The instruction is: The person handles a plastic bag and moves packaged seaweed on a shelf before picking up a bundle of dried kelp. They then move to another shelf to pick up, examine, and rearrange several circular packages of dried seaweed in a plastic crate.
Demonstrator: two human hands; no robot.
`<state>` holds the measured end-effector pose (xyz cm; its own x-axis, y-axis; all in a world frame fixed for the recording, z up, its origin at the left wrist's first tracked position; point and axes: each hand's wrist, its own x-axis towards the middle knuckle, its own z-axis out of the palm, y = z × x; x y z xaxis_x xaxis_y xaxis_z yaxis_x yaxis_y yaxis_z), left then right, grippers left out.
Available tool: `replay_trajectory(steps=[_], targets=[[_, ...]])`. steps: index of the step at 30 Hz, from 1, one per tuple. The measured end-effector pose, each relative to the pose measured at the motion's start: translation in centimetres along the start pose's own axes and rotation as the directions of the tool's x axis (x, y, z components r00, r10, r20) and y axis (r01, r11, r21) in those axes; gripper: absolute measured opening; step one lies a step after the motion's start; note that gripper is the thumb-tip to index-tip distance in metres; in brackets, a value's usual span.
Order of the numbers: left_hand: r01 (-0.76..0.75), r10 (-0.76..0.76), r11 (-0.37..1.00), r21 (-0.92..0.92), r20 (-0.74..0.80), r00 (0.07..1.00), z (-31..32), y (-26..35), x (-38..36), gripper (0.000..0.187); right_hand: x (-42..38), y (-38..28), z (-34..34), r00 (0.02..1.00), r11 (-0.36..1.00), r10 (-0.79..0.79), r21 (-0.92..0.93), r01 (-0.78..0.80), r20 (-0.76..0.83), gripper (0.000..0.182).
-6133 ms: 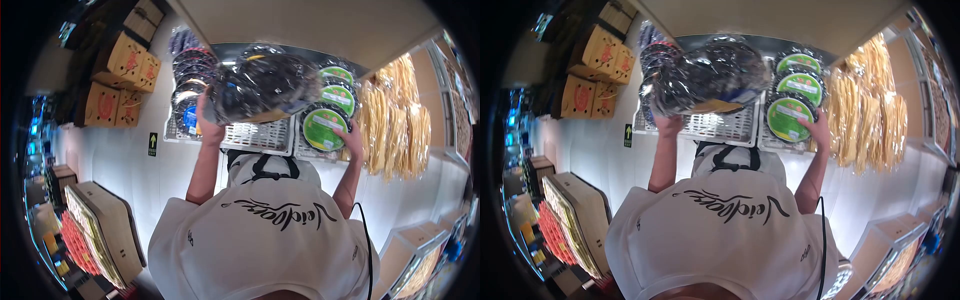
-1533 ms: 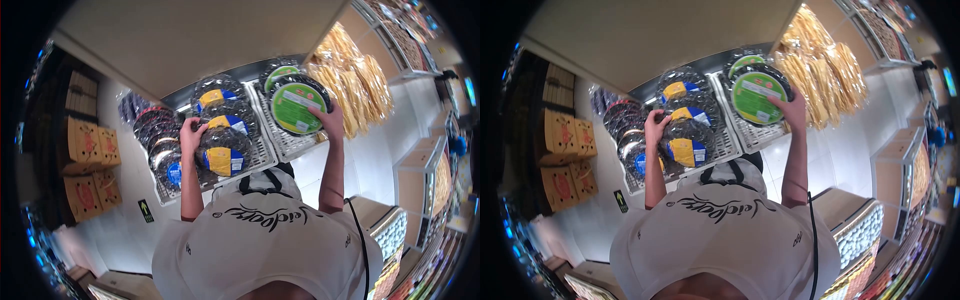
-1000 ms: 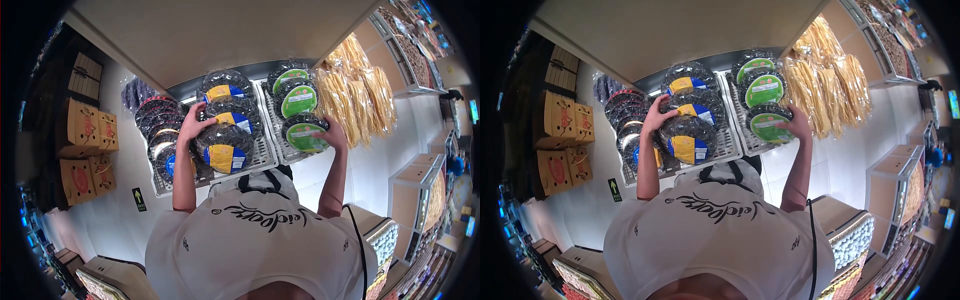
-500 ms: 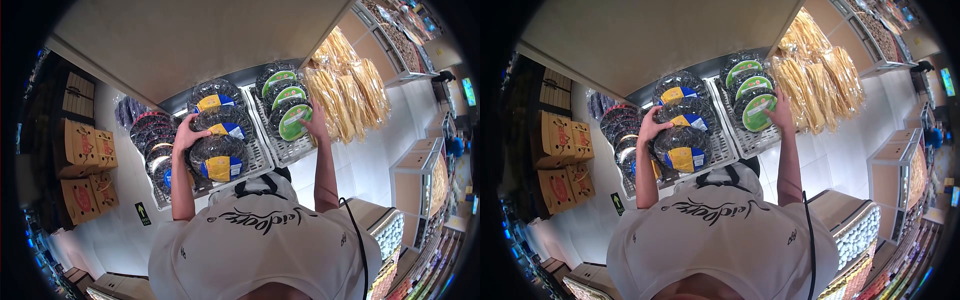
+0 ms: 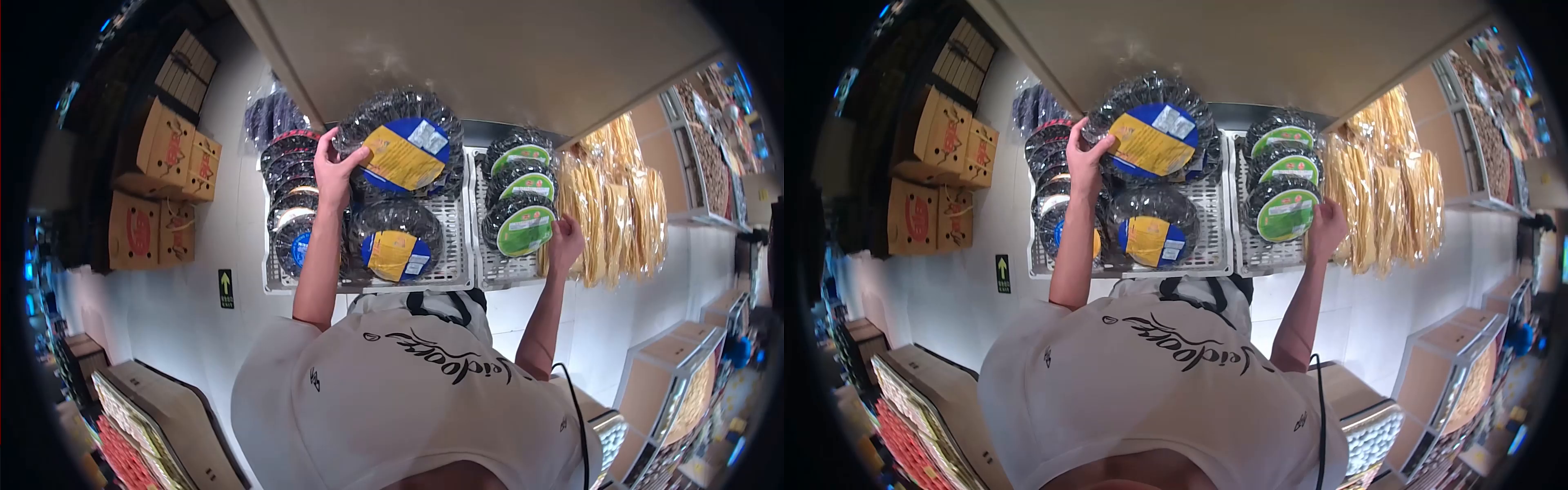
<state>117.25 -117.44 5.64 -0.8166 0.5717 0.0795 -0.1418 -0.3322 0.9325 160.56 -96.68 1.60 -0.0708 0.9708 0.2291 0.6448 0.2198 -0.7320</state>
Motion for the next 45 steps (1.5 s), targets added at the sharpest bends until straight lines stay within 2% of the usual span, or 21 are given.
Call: replay_trajectory(steps=[1,5,8,11,14,17,18,24,28,35,38,41,45], targets=[[-0.007,0.007,1.0,-0.007,-0.055,0.998,0.1,0.6,0.0,0.069,-0.1,-0.3,0.0,1.0,0.999,0.02,0.047,-0.02,-0.001,0.032],[-0.003,-0.003,0.992,-0.126,-0.048,0.999,-0.6,1.8,0.1,0.06,-0.7,-0.9,0.3,0.998,0.984,0.066,0.168,-0.065,-0.001,0.03],[0.072,-0.069,0.952,-0.299,0.022,0.997,0.5,3.8,-1.2,0.049,-0.9,-1.4,0.2,0.998,0.976,0.07,0.206,-0.069,0.003,0.028],[0.165,-0.149,0.91,-0.379,0.073,0.986,0.8,4.0,-1.8,0.037,-1.4,-3.2,-0.1,0.999,0.973,0.039,0.226,-0.039,0.005,0.021],[0.227,-0.204,0.881,-0.415,0.099,0.974,1.2,4.2,-2.2,0.029,-1.4,-2.3,0.5,1.0,0.935,-0.005,0.356,-0.004,0.025,0.02],[0.245,-0.206,0.87,-0.427,0.137,0.969,1.0,3.5,-2.0,0.029,-2.0,-3.1,0.7,0.995,0.884,0.017,0.463,-0.063,0.103,0.022],[0.257,-0.213,0.866,-0.429,0.147,0.966,1.0,3.5,-2.1,0.029,-2.1,-3.4,0.6,0.991,0.886,-0.022,0.461,-0.041,0.13,0.022],[0.271,-0.222,0.878,-0.395,0.167,0.961,1.1,3.6,-2.6,0.036,-3.1,-4.9,0.8,0.97,0.855,0.033,0.497,-0.152,0.241,0.021],[0.297,-0.238,0.885,-0.36,0.2,0.951,1.0,3.3,-3.0,0.041,-3.7,-5.0,1.5,0.977,0.909,-0.089,0.416,0.0,0.193,0.027],[0.337,-0.263,0.909,-0.247,0.286,0.921,1.4,4.1,-3.5,0.048,-4.3,-6.3,1.3,0.969,0.943,-0.101,0.331,0.021,0.226,0.024],[0.333,-0.277,0.927,-0.173,0.285,0.918,1.2,3.6,-3.4,0.053,-4.3,-6.2,1.5,0.975,0.942,-0.059,0.336,-0.017,0.212,0.022],[0.33,-0.282,0.936,-0.125,0.298,0.912,1.3,3.7,-3.4,0.057,-4.4,-5.6,2.0,0.971,0.923,-0.092,0.384,0.0,0.22,0.018],[0.32,-0.28,0.943,-0.098,0.29,0.915,1.3,3.4,-3.3,0.061,-4.6,-5.5,2.0,0.962,0.939,-0.136,0.342,0.049,0.237,0.015]])
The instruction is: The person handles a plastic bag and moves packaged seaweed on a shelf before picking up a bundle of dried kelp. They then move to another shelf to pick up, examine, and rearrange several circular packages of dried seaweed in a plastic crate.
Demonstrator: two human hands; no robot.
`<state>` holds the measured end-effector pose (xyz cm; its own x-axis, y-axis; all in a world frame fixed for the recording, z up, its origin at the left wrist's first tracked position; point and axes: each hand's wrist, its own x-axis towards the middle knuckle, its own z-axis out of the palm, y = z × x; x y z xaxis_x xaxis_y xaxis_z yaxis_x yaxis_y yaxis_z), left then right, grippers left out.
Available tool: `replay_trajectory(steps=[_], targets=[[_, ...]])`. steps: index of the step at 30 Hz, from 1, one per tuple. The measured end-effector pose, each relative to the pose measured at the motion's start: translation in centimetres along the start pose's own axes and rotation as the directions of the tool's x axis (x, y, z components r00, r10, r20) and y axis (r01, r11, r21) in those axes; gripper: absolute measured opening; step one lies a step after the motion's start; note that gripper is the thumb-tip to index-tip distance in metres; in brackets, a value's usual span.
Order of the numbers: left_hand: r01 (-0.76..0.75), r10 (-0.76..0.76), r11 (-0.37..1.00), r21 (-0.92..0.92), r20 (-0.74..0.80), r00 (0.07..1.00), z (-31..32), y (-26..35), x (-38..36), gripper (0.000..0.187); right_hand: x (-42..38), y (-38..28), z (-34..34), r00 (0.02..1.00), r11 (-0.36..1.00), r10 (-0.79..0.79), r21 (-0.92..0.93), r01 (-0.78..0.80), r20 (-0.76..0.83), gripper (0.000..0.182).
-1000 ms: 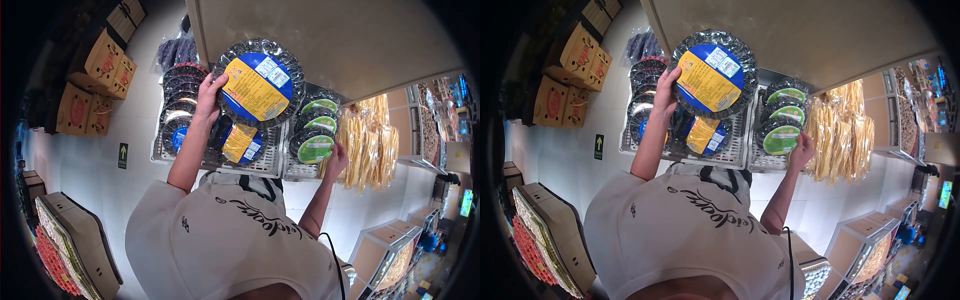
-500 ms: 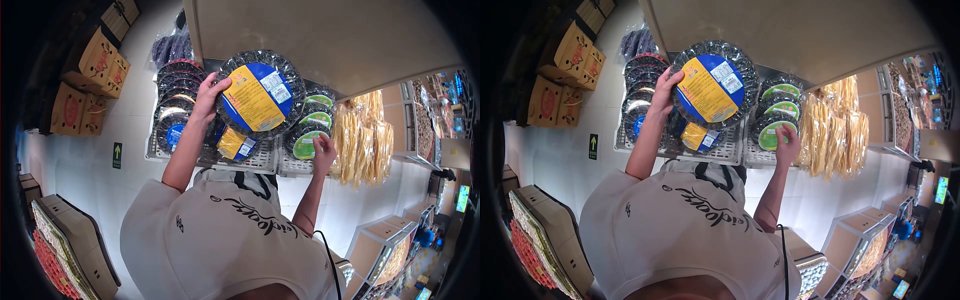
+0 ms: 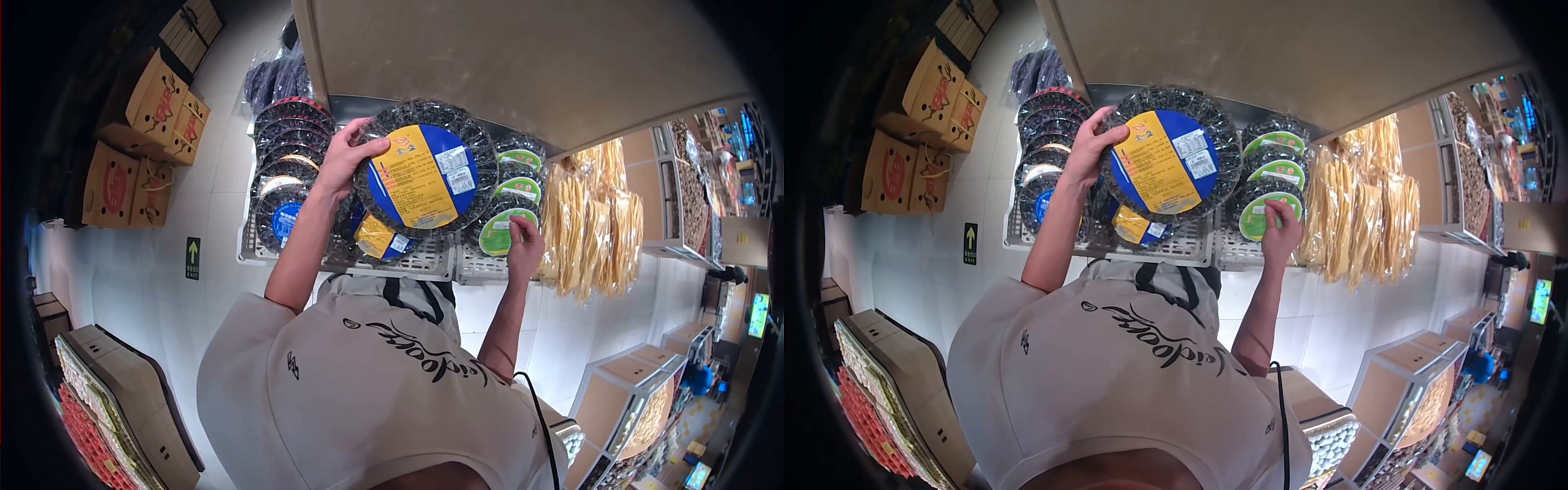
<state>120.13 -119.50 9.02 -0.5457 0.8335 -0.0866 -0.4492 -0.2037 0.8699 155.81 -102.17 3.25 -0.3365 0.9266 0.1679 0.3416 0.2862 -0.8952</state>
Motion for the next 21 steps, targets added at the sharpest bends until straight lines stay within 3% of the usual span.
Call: replay_trajectory(steps=[8,14,21], targets=[[0.011,-0.011,0.999,0.03,0.004,1.0,-0.1,-0.1,-0.1,0.063,-0.3,-1.1,0.0,0.998,0.998,0.052,0.02,-0.052,0.027,0.016],[0.024,-0.024,1.0,0.014,0.015,1.0,-0.3,-0.3,0.0,0.064,-0.3,-1.4,0.7,0.997,0.97,0.031,0.238,-0.046,0.068,0.015],[0.015,-0.014,0.998,0.054,-0.025,1.0,0.2,-0.1,-0.3,0.062,-0.8,-2.9,1.0,0.982,0.942,0.163,0.279,-0.185,0.1,0.01]])
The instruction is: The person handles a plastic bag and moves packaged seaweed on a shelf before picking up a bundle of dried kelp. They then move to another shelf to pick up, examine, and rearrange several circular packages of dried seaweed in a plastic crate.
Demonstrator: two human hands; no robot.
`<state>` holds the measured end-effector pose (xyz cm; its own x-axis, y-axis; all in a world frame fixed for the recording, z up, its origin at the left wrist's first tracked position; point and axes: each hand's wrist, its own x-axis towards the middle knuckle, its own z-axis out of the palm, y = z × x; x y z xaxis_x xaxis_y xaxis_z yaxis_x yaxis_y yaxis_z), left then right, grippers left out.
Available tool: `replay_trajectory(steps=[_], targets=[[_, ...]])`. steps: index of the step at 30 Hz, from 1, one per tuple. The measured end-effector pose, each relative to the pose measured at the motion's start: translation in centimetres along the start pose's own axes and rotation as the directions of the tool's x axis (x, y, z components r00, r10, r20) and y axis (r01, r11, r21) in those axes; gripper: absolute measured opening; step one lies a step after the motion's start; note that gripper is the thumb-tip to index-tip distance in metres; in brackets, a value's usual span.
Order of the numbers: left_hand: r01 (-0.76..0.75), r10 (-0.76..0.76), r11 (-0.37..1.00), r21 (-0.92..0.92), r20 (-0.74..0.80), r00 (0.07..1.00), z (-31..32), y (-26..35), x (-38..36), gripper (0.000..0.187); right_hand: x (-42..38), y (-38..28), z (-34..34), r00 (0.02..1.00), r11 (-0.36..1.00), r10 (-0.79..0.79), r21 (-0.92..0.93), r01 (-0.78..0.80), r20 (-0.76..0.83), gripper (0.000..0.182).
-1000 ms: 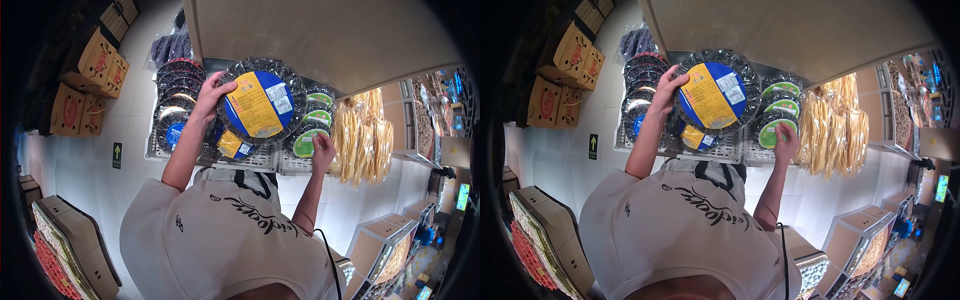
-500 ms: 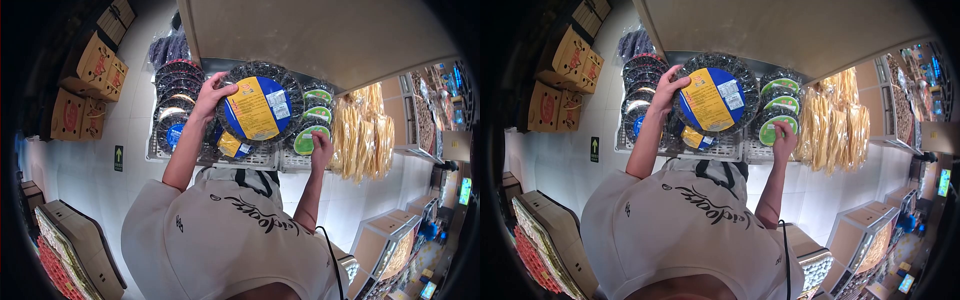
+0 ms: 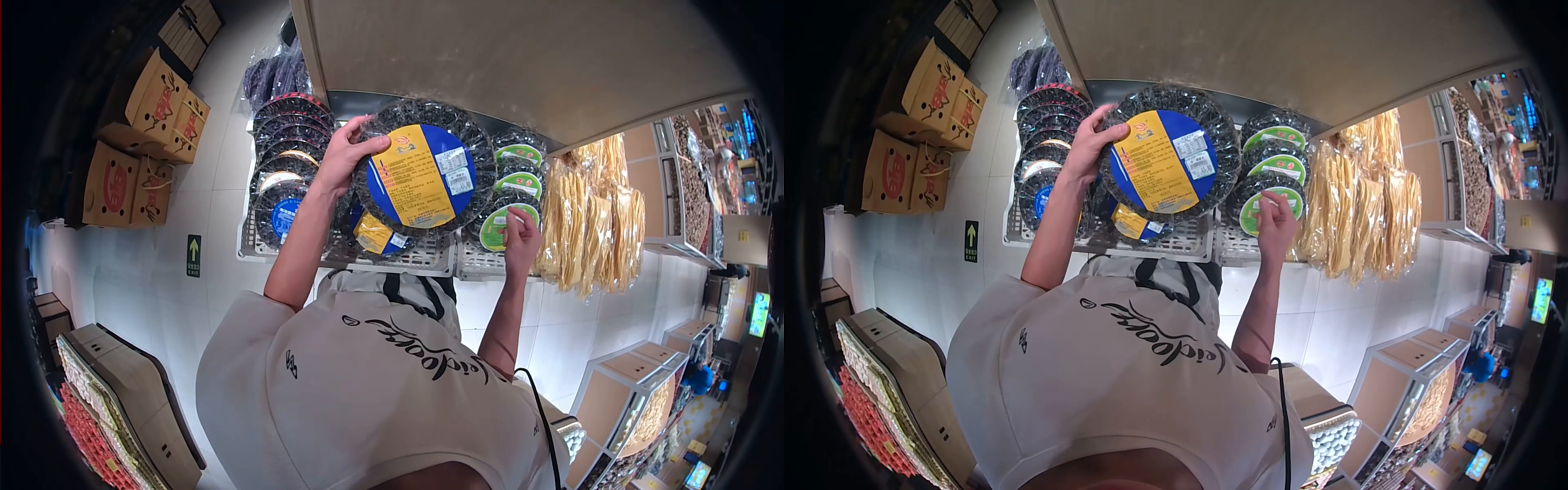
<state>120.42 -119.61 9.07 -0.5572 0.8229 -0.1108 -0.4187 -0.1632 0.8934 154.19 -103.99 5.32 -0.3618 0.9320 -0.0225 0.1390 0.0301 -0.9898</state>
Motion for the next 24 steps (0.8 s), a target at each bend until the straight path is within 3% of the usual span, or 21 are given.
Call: replay_trajectory(steps=[2,5,8,11,17,20,23,24], targets=[[0.007,-0.007,1.0,0.009,-0.003,1.0,0.0,0.0,0.0,0.062,0.3,1.4,-0.5,0.999,0.999,0.034,-0.01,-0.034,0.007,0.012],[0.022,-0.022,1.0,-0.02,0.036,0.999,0.1,0.2,-0.1,0.061,0.9,2.9,-2.4,0.991,0.962,0.011,-0.27,0.026,0.133,0.019],[0.017,-0.017,1.0,0.003,0.013,1.0,0.3,0.4,-0.3,0.062,0.9,3.1,-1.8,0.986,0.988,-0.065,-0.132,0.086,0.153,0.021],[0.017,-0.016,0.999,0.033,-0.015,1.0,0.5,0.5,-0.4,0.062,0.0,-1.1,0.0,0.976,0.999,-0.014,-0.046,0.024,0.215,0.024],[0.077,-0.077,0.992,0.095,-0.005,0.997,0.5,-0.1,-0.3,0.064,-0.2,-1.6,1.8,0.901,0.967,-0.249,0.04,0.251,0.354,0.048],[0.04,-0.062,0.989,0.142,0.155,0.986,1.3,-1.2,-0.4,0.064,-0.5,-1.0,2.2,0.931,0.928,-0.091,0.37,-0.05,0.354,0.06],[0.036,-0.125,0.944,0.327,0.255,0.959,3.0,-3.9,-1.0,0.06,-1.0,-1.3,2.6,0.888,0.906,-0.197,0.423,0.002,0.417,0.073],[0.045,-0.127,0.941,0.335,0.229,0.965,3.8,-4.1,-1.3,0.062,-0.9,-0.1,2.1,0.93,0.962,-0.091,0.274,-0.011,0.357,0.078]])
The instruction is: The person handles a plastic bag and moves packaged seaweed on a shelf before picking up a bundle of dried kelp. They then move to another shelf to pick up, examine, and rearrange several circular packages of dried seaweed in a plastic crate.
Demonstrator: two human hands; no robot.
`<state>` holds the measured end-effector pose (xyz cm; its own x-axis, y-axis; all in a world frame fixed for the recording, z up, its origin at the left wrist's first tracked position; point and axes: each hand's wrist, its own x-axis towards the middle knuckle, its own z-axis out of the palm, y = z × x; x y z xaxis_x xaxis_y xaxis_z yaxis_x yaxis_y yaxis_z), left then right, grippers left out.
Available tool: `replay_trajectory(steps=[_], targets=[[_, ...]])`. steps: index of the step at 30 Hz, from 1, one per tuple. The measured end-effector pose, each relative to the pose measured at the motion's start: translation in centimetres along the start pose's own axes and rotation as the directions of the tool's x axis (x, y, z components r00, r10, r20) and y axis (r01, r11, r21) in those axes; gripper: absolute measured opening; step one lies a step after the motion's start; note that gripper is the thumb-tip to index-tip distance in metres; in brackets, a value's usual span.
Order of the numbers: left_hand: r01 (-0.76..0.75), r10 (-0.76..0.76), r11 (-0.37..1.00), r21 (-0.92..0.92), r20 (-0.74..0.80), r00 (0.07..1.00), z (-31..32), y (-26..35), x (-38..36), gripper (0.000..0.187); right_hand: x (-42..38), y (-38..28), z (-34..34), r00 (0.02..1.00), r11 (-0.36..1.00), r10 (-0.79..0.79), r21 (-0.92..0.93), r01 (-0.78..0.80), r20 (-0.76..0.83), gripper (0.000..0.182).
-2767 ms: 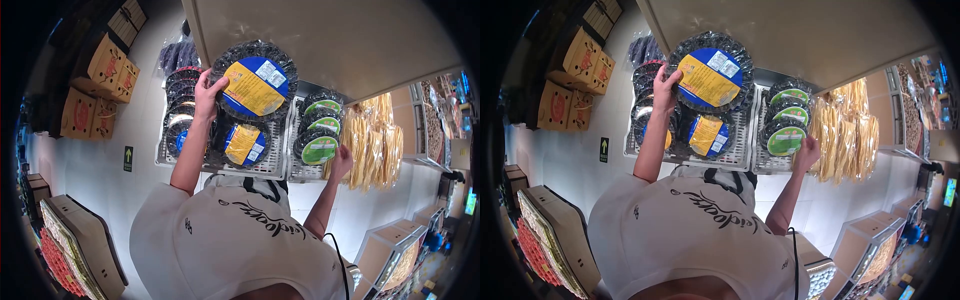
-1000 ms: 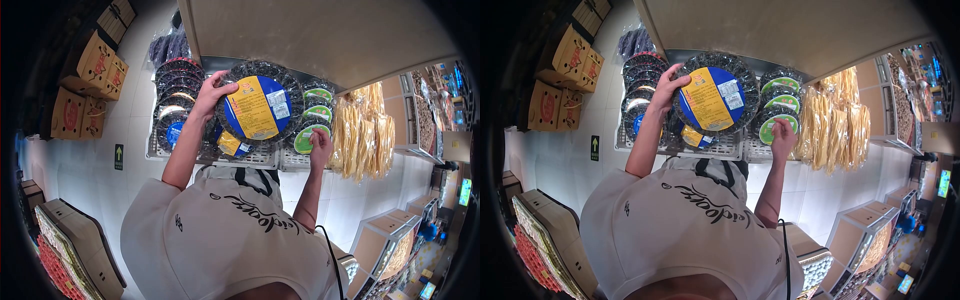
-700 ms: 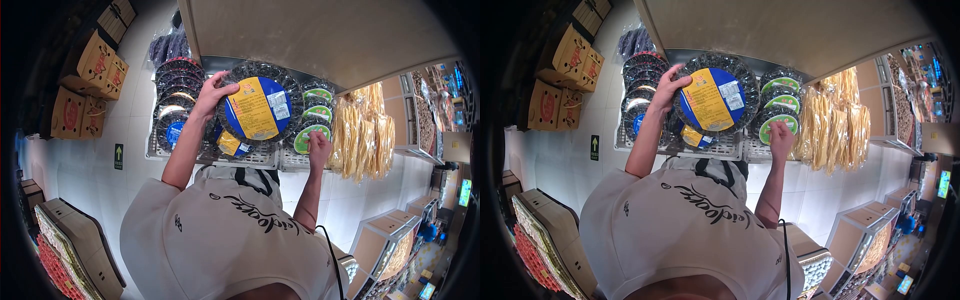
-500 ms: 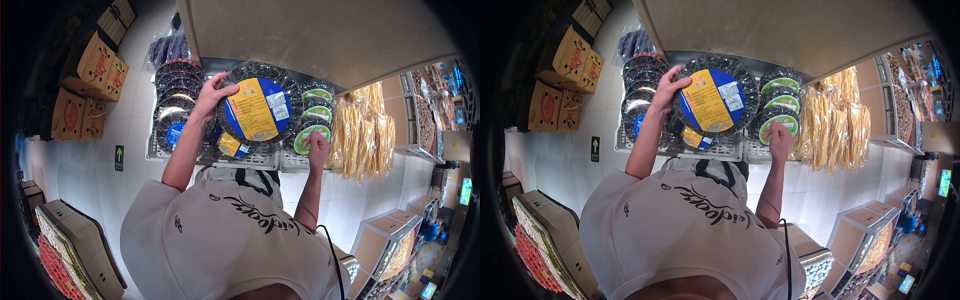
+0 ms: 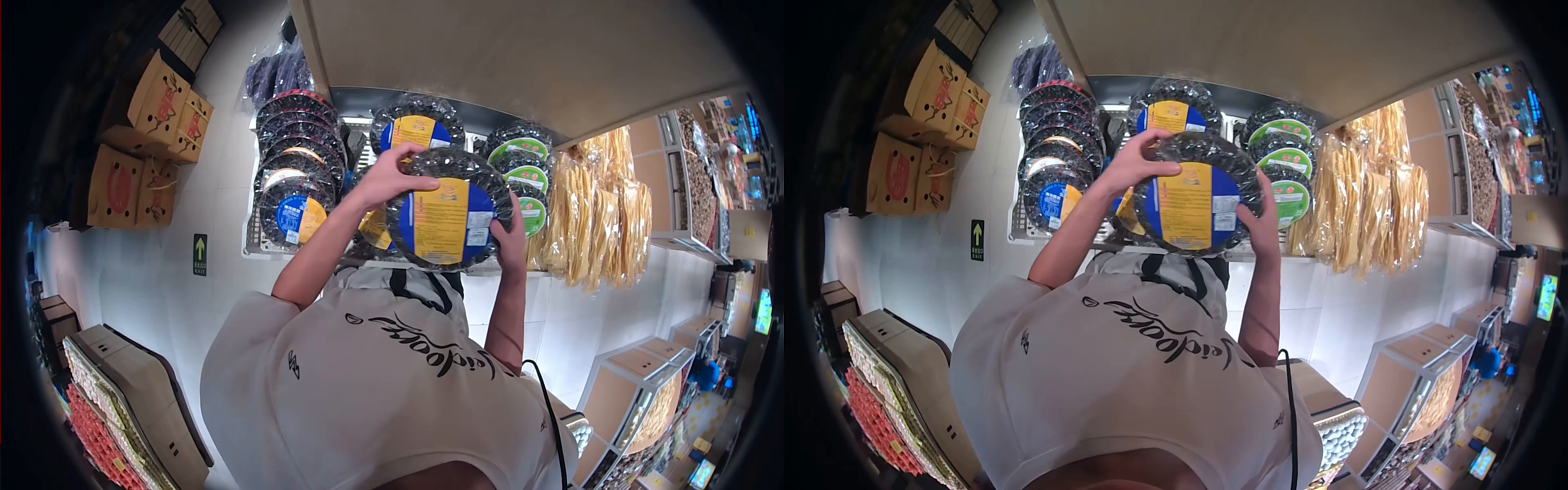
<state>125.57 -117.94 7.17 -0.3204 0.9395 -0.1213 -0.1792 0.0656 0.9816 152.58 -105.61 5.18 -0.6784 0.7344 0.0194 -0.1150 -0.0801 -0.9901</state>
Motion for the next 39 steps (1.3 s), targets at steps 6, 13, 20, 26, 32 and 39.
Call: replay_trajectory(steps=[6,13,20,26,32,39], targets=[[0.052,-0.052,0.998,-0.023,-0.016,0.998,-1.5,-4.7,1.3,0.066,-1.1,0.5,-3.8,0.947,0.985,0.123,0.155,-0.079,-0.298,0.074],[0.235,-0.151,0.518,0.822,-0.182,0.972,-5.8,-6.6,1.9,0.084,-0.6,-1.8,-6.1,0.754,0.975,0.017,0.177,0.132,-0.656,0.045],[0.116,-0.186,0.554,0.824,-0.013,0.982,-7.1,-6.4,0.8,0.088,0.3,-1.7,-5.4,0.796,0.986,-0.167,-0.085,0.144,-0.582,0.065],[-0.253,0.201,0.771,0.584,0.153,0.967,-5.8,-2.6,-2.5,0.079,1.9,-1.2,-3.3,0.841,0.959,-0.222,-0.268,0.096,-0.493,0.072],[-0.296,0.274,0.9,0.319,0.112,0.955,-6.0,-5.7,-3.4,0.081,5.0,0.5,-0.3,0.913,0.933,-0.287,-0.302,0.197,-0.29,0.082],[-0.257,0.233,0.849,0.461,0.11,0.966,-4.9,-5.8,-4.2,0.077,7.0,5.1,3.4,0.993,0.95,-0.103,-0.29,0.115,0.058,0.083]])
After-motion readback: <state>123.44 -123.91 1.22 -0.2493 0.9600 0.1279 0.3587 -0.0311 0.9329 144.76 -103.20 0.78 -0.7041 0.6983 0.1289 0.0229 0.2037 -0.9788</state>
